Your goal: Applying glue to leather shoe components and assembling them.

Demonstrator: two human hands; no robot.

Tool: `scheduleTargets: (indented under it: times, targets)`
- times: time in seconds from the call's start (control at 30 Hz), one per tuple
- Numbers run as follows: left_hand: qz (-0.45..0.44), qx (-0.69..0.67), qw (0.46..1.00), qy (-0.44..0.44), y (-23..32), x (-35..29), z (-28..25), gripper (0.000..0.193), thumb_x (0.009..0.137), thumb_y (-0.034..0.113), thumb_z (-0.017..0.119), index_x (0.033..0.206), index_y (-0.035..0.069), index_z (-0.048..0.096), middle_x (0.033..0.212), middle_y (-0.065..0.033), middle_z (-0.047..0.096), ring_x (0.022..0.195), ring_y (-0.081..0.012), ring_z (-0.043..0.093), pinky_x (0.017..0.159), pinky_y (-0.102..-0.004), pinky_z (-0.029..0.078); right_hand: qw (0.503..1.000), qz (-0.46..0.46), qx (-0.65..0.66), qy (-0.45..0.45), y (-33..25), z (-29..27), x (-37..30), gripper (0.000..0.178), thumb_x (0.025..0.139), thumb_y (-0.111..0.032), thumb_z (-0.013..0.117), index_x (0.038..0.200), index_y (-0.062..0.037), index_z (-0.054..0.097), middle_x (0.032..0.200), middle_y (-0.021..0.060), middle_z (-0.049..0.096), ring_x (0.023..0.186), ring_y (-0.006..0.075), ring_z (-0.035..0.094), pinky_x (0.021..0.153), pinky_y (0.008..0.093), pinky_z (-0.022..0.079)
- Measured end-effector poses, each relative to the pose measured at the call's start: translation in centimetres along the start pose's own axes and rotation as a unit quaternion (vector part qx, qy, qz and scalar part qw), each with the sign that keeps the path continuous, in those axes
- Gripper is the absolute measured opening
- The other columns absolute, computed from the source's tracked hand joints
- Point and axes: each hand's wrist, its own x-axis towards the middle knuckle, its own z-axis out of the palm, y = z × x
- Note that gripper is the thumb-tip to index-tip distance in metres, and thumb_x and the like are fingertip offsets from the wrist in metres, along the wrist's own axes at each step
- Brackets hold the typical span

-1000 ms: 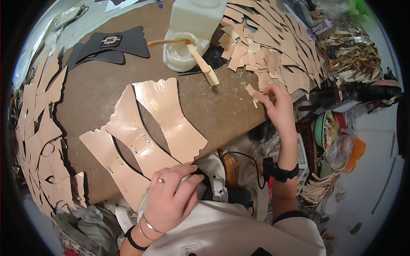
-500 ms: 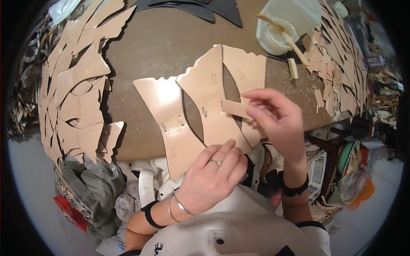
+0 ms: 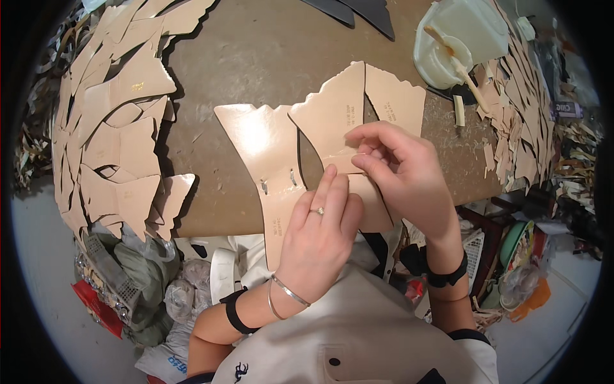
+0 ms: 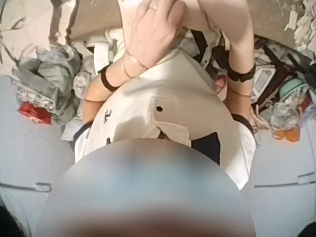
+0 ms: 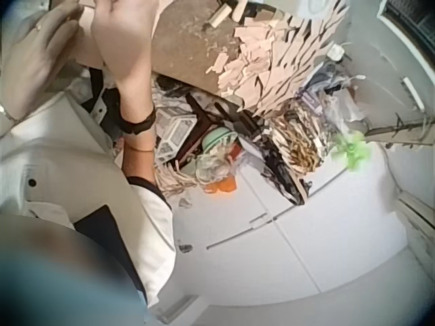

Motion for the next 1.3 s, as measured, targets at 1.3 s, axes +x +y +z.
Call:
scheduleTargets:
  times: [1.3]
  targets:
    - [-0.081, -0.076, 0.993, 0.033, 0.5, 0.1, -2.7, 0.038, 0.080, -0.003, 0.063, 0.117, 0.002, 0.059, 0.132, -0.0182, 0.056, 0.119, -0.0366, 0.055, 0.101, -0.0445, 0.043, 0.855, 0.135, -0.311, 0.392, 12.0, -16.0, -9.6, 0.020, 0.085, -0.007, 0.069, 0.104, -0.0016, 0.070, 0.090, 0.0149, 0.064, 0.084, 0.0308, 0.065, 0.079, 0.0383, 0.051]
